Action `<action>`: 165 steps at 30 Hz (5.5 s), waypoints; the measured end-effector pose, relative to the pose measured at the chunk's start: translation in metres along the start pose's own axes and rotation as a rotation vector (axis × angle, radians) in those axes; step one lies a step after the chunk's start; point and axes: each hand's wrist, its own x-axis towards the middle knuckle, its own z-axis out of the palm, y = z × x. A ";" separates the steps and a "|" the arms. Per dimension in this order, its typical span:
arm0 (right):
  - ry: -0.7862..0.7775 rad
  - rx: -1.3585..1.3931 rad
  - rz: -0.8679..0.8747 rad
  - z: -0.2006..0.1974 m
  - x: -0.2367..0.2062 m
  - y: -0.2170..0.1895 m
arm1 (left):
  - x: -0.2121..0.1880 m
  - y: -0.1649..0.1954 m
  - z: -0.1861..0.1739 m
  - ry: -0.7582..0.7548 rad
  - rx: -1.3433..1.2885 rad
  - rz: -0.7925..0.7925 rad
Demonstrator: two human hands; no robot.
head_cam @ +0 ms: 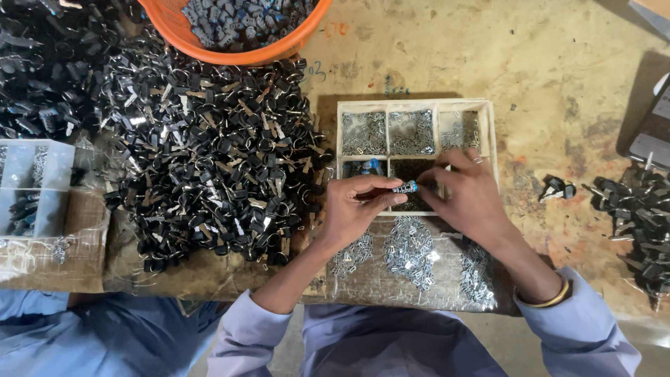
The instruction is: The person sits at a workbench and assembles small blue and black components by hand, fitting parts together one at a time and placing the finished assemblies into a compartmented box. Piles of black parts and an orange basket of components sit on the bench beside the box.
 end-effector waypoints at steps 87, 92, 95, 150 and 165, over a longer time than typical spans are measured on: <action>-0.009 0.437 0.075 -0.001 -0.001 -0.011 | -0.003 0.005 0.001 0.017 0.124 -0.040; 0.130 0.406 0.138 -0.003 0.000 -0.011 | -0.003 0.003 0.002 0.009 0.096 -0.034; 0.109 0.154 -0.005 -0.013 0.004 -0.009 | -0.003 0.002 0.002 0.015 0.084 -0.020; 0.052 0.523 0.289 0.043 -0.163 -0.095 | -0.212 -0.012 0.056 0.298 0.178 -0.186; -0.041 0.001 0.076 0.047 -0.128 -0.103 | -0.222 -0.010 0.033 0.406 0.098 -0.081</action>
